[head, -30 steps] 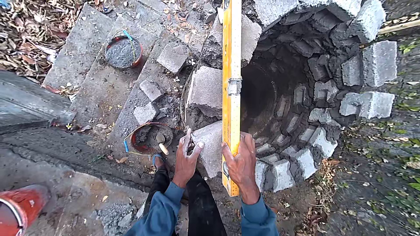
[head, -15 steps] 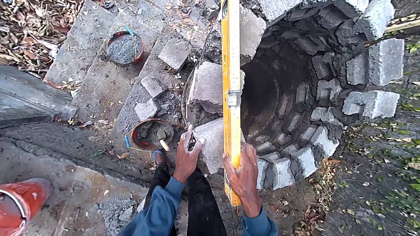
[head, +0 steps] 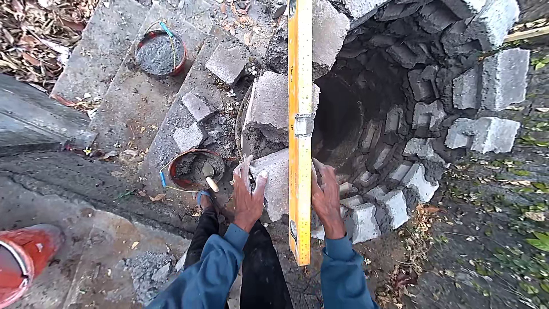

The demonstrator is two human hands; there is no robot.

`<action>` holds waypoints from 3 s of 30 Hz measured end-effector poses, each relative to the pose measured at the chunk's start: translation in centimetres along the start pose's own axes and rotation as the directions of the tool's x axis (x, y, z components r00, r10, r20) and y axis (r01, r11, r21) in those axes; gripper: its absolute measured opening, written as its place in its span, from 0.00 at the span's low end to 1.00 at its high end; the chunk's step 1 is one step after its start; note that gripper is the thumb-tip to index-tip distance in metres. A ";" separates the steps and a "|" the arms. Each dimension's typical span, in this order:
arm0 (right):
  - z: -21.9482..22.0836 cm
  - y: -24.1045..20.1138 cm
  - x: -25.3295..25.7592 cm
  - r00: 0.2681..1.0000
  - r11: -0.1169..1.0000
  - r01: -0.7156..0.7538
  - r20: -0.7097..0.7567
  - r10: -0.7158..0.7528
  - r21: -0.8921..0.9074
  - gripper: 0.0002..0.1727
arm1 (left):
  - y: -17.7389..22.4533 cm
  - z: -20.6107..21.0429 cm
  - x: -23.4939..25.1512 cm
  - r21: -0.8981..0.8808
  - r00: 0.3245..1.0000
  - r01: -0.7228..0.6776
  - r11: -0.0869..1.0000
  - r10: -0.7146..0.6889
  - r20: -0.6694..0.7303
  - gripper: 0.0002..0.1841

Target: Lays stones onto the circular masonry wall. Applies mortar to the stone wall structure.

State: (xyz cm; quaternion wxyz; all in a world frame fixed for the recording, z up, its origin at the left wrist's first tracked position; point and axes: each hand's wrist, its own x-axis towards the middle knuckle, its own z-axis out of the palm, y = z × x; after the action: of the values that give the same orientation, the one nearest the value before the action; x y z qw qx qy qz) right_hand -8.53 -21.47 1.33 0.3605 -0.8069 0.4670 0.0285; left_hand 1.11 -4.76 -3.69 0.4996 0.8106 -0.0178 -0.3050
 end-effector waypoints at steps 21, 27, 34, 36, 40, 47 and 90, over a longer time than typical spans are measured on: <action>1.8 -0.3 -0.8 0.994 0.978 0.025 -0.098 -0.046 -0.207 0.42 | 0.1 0.3 0.0 0.027 1.000 -0.015 1.000 0.015 -0.007 0.44; 1.9 -0.1 -0.7 0.991 0.976 0.049 -0.114 -0.075 -0.213 0.41 | 0.1 0.2 0.2 0.011 1.000 -0.017 1.000 0.017 -0.008 0.42; 1.6 0.1 -0.5 0.994 0.980 0.066 -0.075 -0.081 -0.189 0.42 | 0.0 0.4 0.0 0.004 1.000 -0.001 1.000 0.001 -0.013 0.42; 1.6 0.2 -0.3 0.993 0.981 0.079 -0.073 -0.093 -0.180 0.41 | 0.1 0.4 0.1 0.004 1.000 -0.003 1.000 0.003 -0.016 0.42; 1.7 0.2 -0.2 0.994 0.985 0.066 -0.080 -0.080 -0.162 0.39 | 0.0 0.3 0.3 -0.001 1.000 -0.006 1.000 0.006 -0.001 0.43; 1.3 -0.2 -0.2 0.999 0.984 0.028 -0.039 -0.035 -0.175 0.40 | 0.1 0.4 0.3 0.001 1.000 -0.006 1.000 0.006 0.002 0.44; -0.2 1.4 0.4 0.990 0.993 0.116 0.084 -0.114 -0.024 0.32 | -1.1 0.7 0.0 -0.506 0.971 0.219 0.834 -0.137 0.195 0.55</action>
State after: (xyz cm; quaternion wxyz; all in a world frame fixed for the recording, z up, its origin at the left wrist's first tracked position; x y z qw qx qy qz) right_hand -9.46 -22.32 0.51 0.3689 -0.8357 0.4041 0.0475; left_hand 0.46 -4.79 -4.83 0.6679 0.6165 0.1041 -0.4038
